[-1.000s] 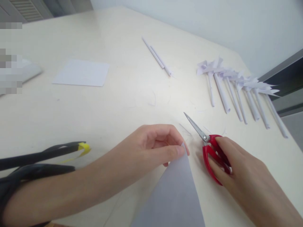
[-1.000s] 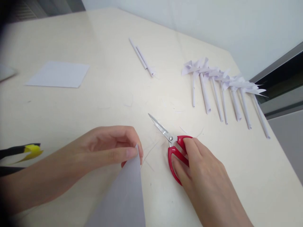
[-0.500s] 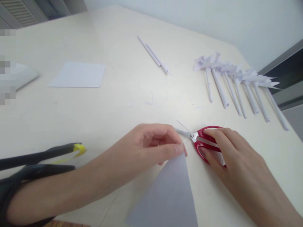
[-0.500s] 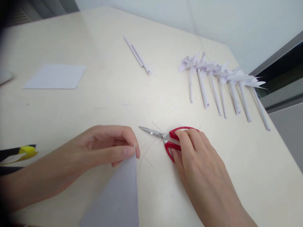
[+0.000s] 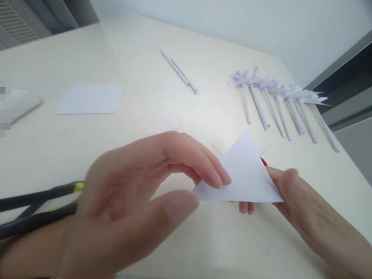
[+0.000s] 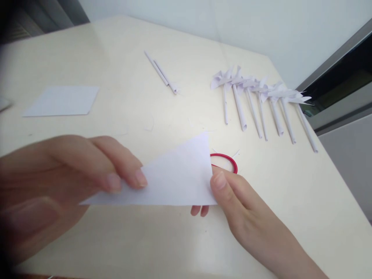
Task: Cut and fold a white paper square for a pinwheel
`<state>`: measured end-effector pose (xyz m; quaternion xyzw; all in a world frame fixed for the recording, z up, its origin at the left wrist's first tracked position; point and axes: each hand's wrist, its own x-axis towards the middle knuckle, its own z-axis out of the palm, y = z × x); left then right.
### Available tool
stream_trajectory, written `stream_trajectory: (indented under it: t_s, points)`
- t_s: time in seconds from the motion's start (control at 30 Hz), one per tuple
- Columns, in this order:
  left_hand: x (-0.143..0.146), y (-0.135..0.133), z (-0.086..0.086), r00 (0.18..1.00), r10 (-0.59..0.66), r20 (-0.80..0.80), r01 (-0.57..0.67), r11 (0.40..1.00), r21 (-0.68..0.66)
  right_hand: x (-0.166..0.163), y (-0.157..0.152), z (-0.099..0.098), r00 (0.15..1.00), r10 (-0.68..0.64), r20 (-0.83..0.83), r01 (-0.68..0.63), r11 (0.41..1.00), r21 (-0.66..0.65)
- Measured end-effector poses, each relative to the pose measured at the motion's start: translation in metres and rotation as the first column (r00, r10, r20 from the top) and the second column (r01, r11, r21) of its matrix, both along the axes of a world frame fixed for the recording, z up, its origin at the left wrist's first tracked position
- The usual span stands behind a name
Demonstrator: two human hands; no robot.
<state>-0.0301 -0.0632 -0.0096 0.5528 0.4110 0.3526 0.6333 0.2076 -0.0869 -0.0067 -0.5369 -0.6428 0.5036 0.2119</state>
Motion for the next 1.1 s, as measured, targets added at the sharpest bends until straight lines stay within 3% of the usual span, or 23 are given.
stream_trajectory:
  t_s: [0.07,0.13,0.33,0.53,0.77,0.93,1.1]
  points:
    - [0.005,0.002,0.002,1.000,0.005,-0.018,-0.002,0.987,0.163,0.000,0.003,-0.003,0.997,-0.015,-0.073,0.012,0.999,-0.041]
    - [0.011,0.005,0.000,0.997,0.030,-0.070,-0.014,0.975,0.221,0.000,0.005,-0.005,0.993,-0.070,-0.098,0.065,0.996,-0.058]
    - [0.012,0.011,-0.006,0.978,-0.092,-0.186,0.088,0.996,-0.030,-0.001,0.007,-0.005,0.975,-0.166,-0.151,0.143,0.978,-0.149]
    - [0.009,0.012,-0.006,0.964,-0.171,-0.206,0.111,0.955,-0.275,0.001,0.006,-0.005,0.979,-0.161,-0.122,0.140,0.976,-0.164]
    - [0.012,0.017,-0.012,0.981,-0.181,-0.065,0.156,0.946,-0.286,0.001,0.008,-0.006,0.983,-0.161,-0.090,0.150,0.981,-0.123]
    - [0.011,0.020,-0.019,0.964,-0.250,-0.088,0.225,0.947,-0.229,0.002,0.010,-0.005,0.994,-0.107,-0.035,0.105,0.993,-0.059]
    - [0.012,0.017,-0.017,0.954,-0.299,-0.030,0.270,0.898,-0.347,-0.005,0.007,-0.004,0.997,-0.012,-0.073,0.000,0.988,-0.154]
